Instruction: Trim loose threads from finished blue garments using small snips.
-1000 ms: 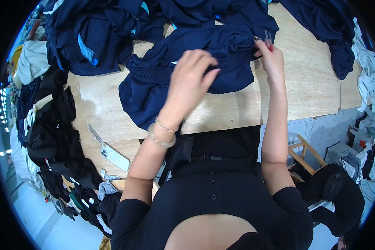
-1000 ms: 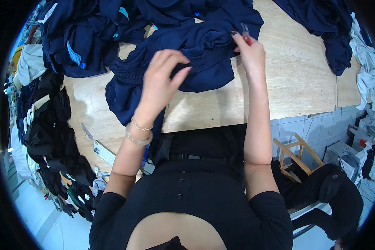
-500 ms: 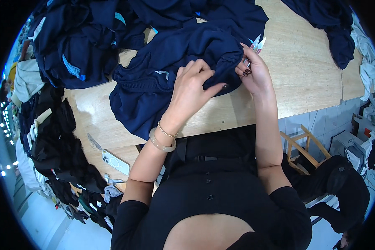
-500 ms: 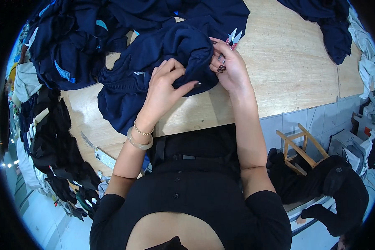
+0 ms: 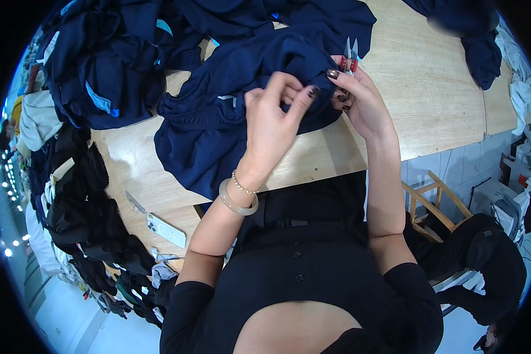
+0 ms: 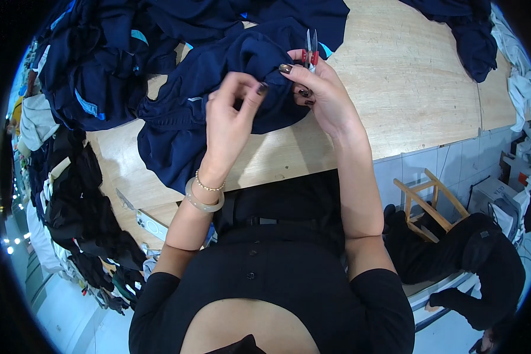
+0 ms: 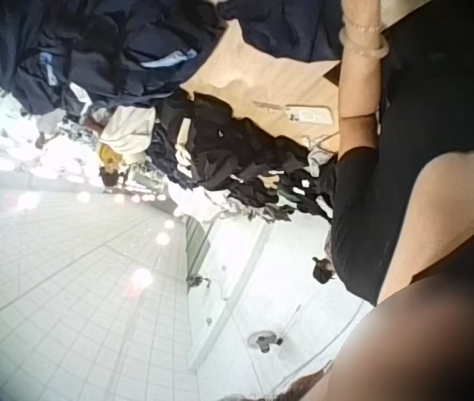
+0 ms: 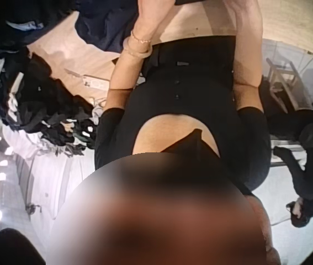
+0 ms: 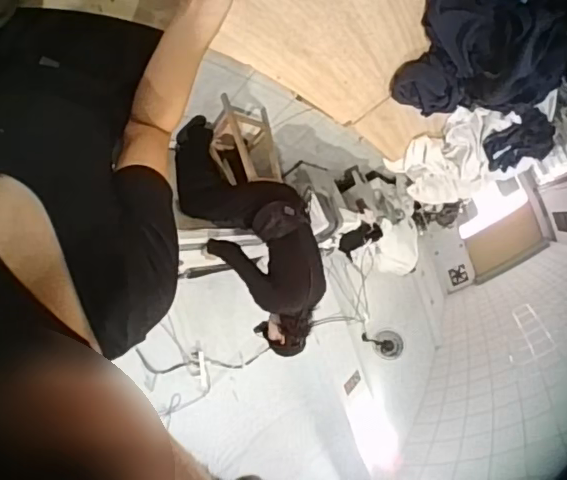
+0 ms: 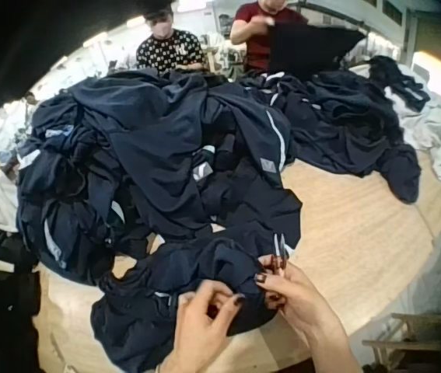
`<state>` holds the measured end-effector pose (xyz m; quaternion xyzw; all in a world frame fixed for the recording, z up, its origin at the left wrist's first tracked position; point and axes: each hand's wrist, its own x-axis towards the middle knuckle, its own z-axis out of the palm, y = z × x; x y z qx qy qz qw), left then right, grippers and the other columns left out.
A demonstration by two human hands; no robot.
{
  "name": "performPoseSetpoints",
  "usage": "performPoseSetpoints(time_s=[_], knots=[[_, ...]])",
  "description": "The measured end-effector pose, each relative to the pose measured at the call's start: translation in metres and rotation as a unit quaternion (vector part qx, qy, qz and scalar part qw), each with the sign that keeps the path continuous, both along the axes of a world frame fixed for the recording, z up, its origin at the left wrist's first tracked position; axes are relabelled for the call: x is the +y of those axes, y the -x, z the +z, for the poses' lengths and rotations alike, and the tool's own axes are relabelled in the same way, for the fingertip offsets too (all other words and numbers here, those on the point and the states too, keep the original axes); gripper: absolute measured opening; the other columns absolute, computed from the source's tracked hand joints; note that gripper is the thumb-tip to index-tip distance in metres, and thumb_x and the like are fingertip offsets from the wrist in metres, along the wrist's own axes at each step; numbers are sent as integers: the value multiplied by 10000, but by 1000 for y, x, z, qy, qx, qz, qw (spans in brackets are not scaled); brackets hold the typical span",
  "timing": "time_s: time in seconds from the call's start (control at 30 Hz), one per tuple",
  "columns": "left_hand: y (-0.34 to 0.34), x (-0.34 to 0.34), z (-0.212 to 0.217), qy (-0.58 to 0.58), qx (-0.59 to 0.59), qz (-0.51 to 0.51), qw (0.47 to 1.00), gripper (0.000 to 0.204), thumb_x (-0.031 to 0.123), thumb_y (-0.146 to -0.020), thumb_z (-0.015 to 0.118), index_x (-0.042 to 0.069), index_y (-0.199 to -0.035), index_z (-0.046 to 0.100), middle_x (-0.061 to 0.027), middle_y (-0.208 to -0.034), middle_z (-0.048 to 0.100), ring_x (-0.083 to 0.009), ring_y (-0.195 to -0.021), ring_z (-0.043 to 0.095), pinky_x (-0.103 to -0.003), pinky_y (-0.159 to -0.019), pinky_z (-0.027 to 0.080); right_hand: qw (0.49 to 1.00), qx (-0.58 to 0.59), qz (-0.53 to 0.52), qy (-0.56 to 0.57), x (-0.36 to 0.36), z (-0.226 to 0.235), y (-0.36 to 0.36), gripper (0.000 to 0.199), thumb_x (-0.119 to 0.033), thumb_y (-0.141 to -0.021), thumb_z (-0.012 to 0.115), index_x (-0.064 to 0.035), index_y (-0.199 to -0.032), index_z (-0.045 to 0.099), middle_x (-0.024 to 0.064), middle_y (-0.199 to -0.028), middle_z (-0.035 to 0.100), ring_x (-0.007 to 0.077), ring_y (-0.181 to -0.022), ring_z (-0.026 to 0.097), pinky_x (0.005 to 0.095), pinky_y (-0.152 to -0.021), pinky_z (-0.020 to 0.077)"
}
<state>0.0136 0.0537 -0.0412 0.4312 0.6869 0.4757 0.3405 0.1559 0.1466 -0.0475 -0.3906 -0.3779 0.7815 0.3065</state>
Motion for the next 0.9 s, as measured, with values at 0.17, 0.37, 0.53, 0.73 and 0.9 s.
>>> performPoseSetpoints(time_s=[0.17, 0.37, 0.53, 0.73, 0.9], knots=[[4, 10, 5, -202, 266, 24, 942, 146, 120, -768, 722, 60, -859, 625, -34, -857, 584, -185, -776, 539, -300, -690, 376, 999, 45, -4, 24, -2, -3, 3, 331, -245, -872, 654, -79, -1133, 537, -72, -744, 488, 15, -584, 429, 178, -530, 323], [2, 21, 4, -223, 232, -39, 946, 134, -18, -737, 686, 22, -861, 654, -58, -863, 574, -226, -780, 546, -306, -654, 453, 998, 59, -1, 35, -3, -2, 0, 281, -239, -881, 641, -87, -1097, 544, -74, -752, 475, 15, -583, 428, 186, -524, 324], [7, 18, 5, -227, 146, -21, 963, 66, -66, -792, 614, -12, -829, 615, -93, -808, 621, -209, -664, 585, -274, -593, 467, 999, 39, -4, 18, 0, -4, -3, 253, -235, -886, 632, -79, -1070, 557, -76, -741, 459, 8, -583, 412, 171, -498, 296], [13, 18, 4, -202, 123, -50, 970, 117, -57, -801, 625, -9, -909, 622, -83, -838, 621, -181, -684, 601, -258, -615, 482, 1000, 1, 2, -13, 0, -1, -4, 245, -247, -900, 614, -75, -1068, 566, -76, -741, 458, 5, -582, 405, 163, -490, 283], [4, 21, 5, -195, 111, -76, 972, 170, -20, -766, 688, 10, -930, 657, -63, -905, 593, -154, -698, 597, -241, -603, 474, 999, 36, 5, 7, -3, 1, -3, 254, -251, -895, 617, -75, -1071, 569, -80, -737, 458, 5, -585, 411, 163, -498, 286]])
